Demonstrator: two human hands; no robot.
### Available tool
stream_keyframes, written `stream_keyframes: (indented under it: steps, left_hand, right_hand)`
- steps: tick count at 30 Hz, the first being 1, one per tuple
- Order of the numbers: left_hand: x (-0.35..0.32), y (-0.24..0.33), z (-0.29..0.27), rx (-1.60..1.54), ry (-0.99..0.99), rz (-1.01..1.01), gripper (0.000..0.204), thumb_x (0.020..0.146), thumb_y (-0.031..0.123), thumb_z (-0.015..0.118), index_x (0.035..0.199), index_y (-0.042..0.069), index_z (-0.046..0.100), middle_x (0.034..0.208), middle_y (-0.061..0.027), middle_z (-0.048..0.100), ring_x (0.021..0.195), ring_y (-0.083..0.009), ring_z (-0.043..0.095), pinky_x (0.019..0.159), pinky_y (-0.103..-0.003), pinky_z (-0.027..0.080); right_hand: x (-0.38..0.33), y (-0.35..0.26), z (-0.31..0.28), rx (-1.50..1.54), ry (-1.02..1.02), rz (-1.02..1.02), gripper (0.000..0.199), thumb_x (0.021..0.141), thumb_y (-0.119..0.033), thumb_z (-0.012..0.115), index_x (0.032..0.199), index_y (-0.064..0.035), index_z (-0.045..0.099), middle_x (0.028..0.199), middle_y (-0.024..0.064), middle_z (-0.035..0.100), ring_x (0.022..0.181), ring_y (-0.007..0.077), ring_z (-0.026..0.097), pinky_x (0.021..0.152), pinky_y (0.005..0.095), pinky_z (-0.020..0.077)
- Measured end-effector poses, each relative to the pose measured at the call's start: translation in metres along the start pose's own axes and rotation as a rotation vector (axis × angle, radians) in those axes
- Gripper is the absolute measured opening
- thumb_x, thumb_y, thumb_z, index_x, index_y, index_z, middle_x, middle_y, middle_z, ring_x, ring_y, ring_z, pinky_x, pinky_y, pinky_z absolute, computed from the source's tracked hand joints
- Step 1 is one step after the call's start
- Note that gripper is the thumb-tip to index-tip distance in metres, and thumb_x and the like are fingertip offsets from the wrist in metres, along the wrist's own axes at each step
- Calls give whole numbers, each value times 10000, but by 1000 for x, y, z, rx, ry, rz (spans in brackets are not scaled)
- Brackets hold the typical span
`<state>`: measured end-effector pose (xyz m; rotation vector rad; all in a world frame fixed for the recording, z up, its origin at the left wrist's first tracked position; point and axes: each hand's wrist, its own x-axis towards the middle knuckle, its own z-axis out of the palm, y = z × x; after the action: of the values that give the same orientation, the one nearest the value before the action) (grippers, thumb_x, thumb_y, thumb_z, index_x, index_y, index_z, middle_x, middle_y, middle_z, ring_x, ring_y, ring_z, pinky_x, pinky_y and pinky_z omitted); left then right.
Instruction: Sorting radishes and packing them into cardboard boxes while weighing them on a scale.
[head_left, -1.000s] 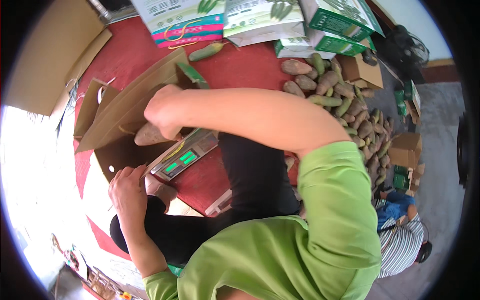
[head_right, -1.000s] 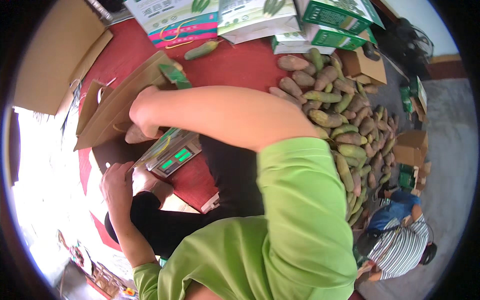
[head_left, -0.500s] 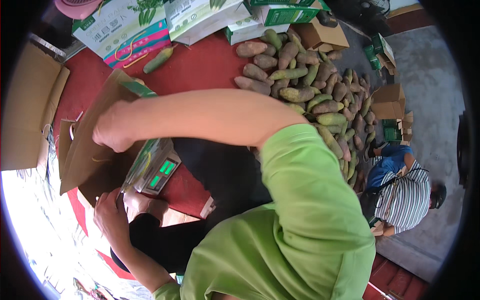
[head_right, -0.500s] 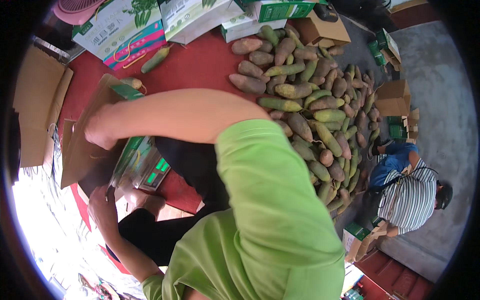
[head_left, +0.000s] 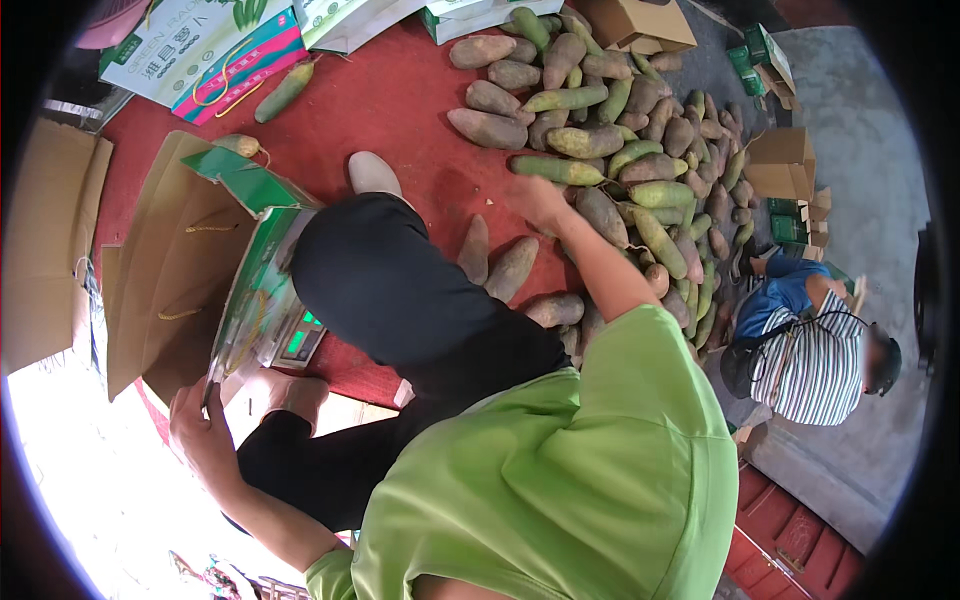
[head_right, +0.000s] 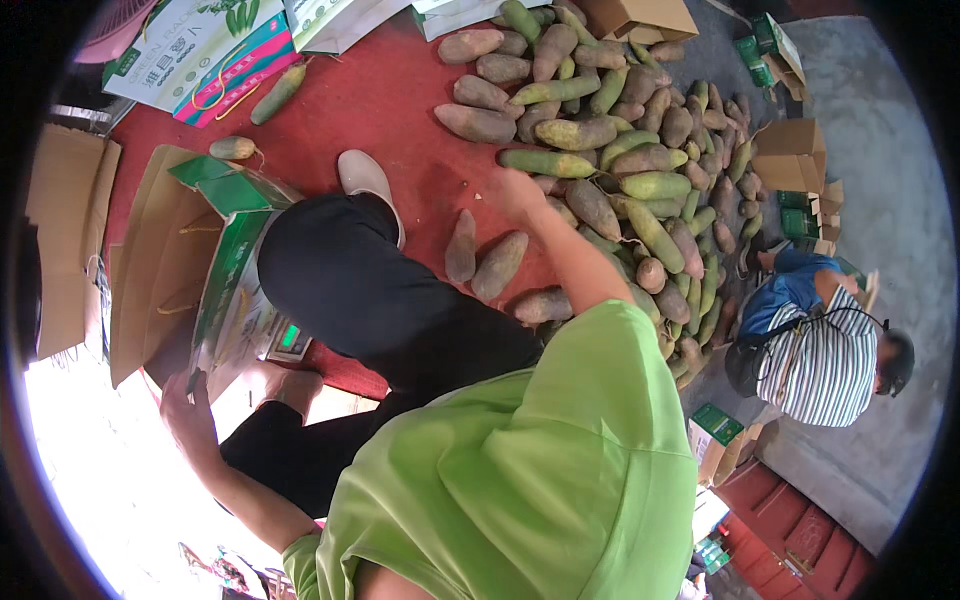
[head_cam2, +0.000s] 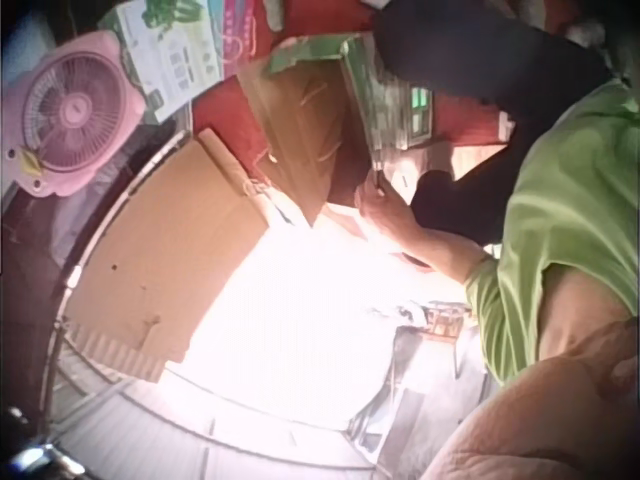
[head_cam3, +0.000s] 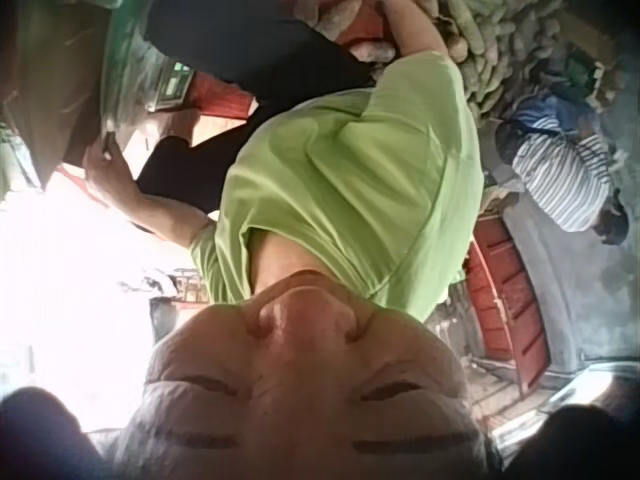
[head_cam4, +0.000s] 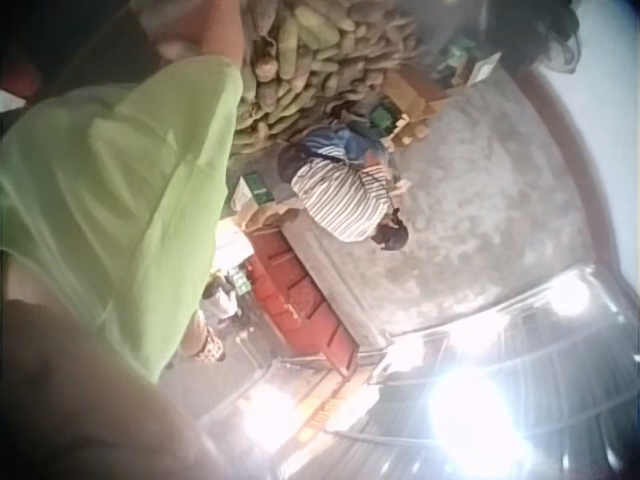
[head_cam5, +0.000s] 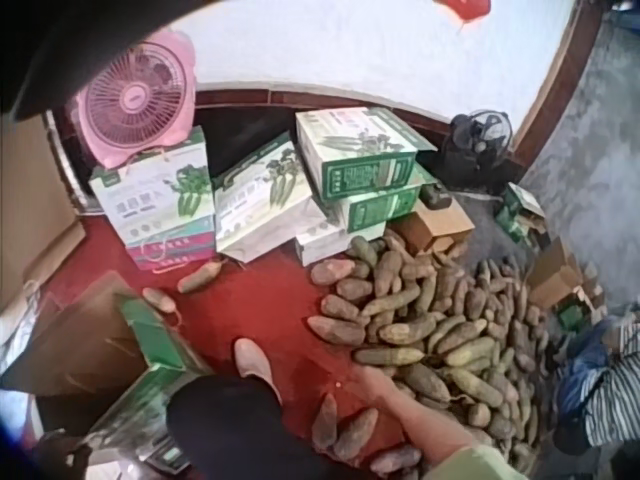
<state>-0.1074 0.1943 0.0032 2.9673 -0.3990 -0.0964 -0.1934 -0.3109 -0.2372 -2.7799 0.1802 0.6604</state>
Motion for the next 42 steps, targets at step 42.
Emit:
stream_keyframes:
  steps: [42]
  left_hand:
    - [-5,-3,-4,-48,35,7,169,780,77,581,907,71,692,761,-75,587,800,-266,598,749,-385,469]
  right_hand:
    - [-14,-55,-74,467,372,81,717,540,-130,813,1187,-18,526,1099,170,590,1032,350,571,926,392,448]
